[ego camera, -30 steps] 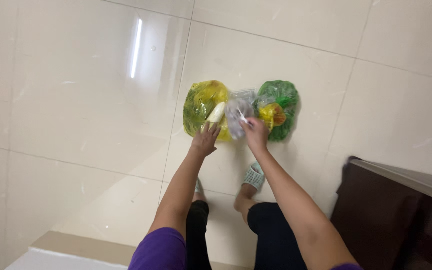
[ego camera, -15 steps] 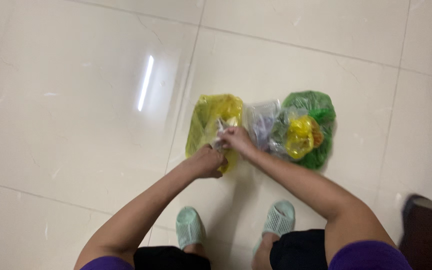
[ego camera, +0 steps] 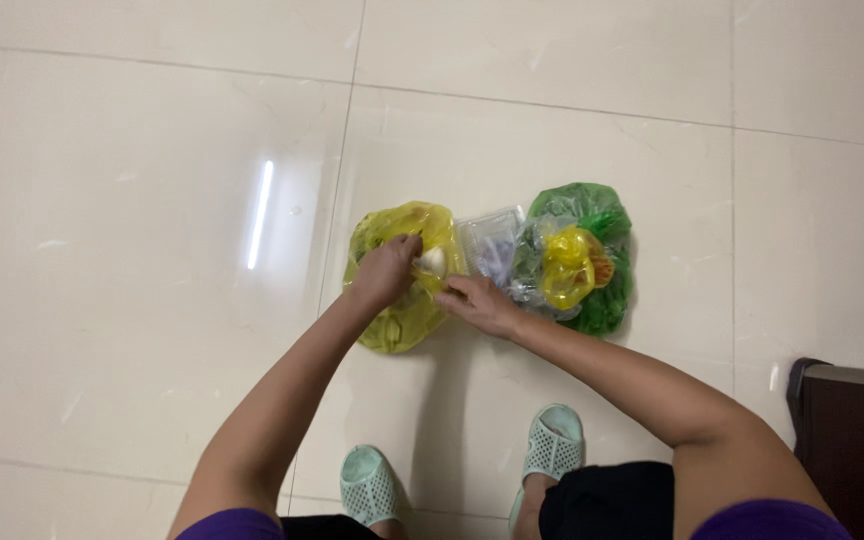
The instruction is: The person opens the refrigerator and removes a plastic container of meat, then opens the bottom drawers to take out multiple bags of vegetables and frozen items. The items are placed on the floor in front of the fridge.
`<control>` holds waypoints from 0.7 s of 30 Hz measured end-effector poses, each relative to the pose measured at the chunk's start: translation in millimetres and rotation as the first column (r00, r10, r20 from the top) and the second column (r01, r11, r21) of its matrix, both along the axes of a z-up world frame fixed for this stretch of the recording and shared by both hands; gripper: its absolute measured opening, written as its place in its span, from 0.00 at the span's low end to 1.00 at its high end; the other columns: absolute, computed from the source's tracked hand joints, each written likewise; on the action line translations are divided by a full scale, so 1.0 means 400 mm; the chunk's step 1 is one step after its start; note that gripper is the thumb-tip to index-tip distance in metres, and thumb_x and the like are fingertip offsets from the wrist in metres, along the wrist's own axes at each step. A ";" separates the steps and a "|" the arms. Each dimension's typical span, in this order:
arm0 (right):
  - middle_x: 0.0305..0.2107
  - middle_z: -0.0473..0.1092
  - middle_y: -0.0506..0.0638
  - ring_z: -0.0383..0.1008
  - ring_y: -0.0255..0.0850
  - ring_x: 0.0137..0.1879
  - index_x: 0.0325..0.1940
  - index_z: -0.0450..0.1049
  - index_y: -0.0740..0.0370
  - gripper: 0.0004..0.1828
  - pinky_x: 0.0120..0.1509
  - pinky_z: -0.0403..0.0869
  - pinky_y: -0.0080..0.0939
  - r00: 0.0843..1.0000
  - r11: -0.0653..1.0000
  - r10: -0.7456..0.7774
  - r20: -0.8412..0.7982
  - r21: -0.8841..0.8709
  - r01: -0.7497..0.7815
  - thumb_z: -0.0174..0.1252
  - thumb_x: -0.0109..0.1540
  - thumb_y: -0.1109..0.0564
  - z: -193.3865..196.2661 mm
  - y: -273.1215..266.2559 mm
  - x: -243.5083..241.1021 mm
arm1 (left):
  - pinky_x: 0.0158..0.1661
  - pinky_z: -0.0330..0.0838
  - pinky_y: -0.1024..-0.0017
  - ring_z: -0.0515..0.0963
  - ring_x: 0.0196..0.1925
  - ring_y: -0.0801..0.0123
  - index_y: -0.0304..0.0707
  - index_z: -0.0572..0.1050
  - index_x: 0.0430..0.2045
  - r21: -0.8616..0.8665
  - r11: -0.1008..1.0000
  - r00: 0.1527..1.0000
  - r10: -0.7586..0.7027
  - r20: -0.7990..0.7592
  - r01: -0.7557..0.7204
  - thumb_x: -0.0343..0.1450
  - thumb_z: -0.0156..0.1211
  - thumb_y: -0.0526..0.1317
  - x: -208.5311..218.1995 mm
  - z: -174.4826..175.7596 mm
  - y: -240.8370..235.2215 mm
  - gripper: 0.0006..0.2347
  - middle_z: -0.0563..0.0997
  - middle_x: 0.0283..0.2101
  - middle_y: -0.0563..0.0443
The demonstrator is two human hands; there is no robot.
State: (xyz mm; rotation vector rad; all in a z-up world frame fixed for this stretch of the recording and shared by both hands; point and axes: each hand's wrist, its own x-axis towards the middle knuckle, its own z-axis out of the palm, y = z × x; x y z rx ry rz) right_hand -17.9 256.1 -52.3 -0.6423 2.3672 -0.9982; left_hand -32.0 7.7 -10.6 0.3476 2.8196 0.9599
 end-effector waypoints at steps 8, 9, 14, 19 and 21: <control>0.40 0.74 0.50 0.77 0.39 0.48 0.45 0.72 0.63 0.11 0.55 0.78 0.40 0.959 0.965 -0.237 0.153 -0.077 0.251 0.62 0.59 0.62 0.115 0.001 -0.022 | 0.50 0.78 0.64 0.85 0.46 0.61 0.43 0.82 0.44 -0.106 0.994 0.947 0.004 0.321 0.032 0.66 0.69 0.38 -0.167 -0.145 0.054 0.13 0.86 0.43 0.47; 0.42 0.74 0.51 0.76 0.40 0.50 0.46 0.71 0.63 0.13 0.56 0.78 0.40 0.965 0.976 -0.206 0.160 -0.039 0.214 0.62 0.59 0.62 0.122 -0.001 -0.016 | 0.51 0.77 0.62 0.85 0.46 0.61 0.43 0.81 0.47 -0.154 0.988 0.944 0.040 0.328 0.012 0.67 0.69 0.40 -0.171 -0.165 0.053 0.14 0.86 0.42 0.46; 0.52 0.71 0.53 0.74 0.42 0.59 0.53 0.69 0.61 0.15 0.61 0.76 0.40 0.975 0.975 -0.209 0.077 0.094 0.201 0.58 0.62 0.62 0.226 0.003 -0.071 | 0.60 0.71 0.61 0.77 0.59 0.56 0.54 0.80 0.52 -0.070 0.997 0.850 0.011 0.527 0.031 0.67 0.65 0.41 -0.215 -0.218 0.064 0.18 0.79 0.56 0.47; 0.57 0.70 0.52 0.74 0.45 0.62 0.52 0.74 0.57 0.11 0.66 0.77 0.43 0.948 0.931 -0.318 -0.015 0.187 0.315 0.55 0.65 0.59 0.387 0.062 -0.150 | 0.63 0.50 0.35 0.54 0.73 0.43 0.47 0.65 0.65 -0.099 0.994 0.908 -0.004 0.418 0.050 0.63 0.69 0.34 -0.244 -0.234 0.128 0.32 0.51 0.74 0.50; 0.60 0.69 0.52 0.70 0.47 0.67 0.55 0.74 0.55 0.12 0.73 0.69 0.51 0.968 0.894 -0.228 -0.108 0.370 0.252 0.56 0.68 0.56 0.448 0.104 -0.174 | 0.61 0.45 0.31 0.62 0.69 0.44 0.47 0.64 0.68 0.018 0.999 0.947 -0.038 0.318 0.034 0.63 0.64 0.26 -0.223 -0.220 0.138 0.35 0.61 0.71 0.48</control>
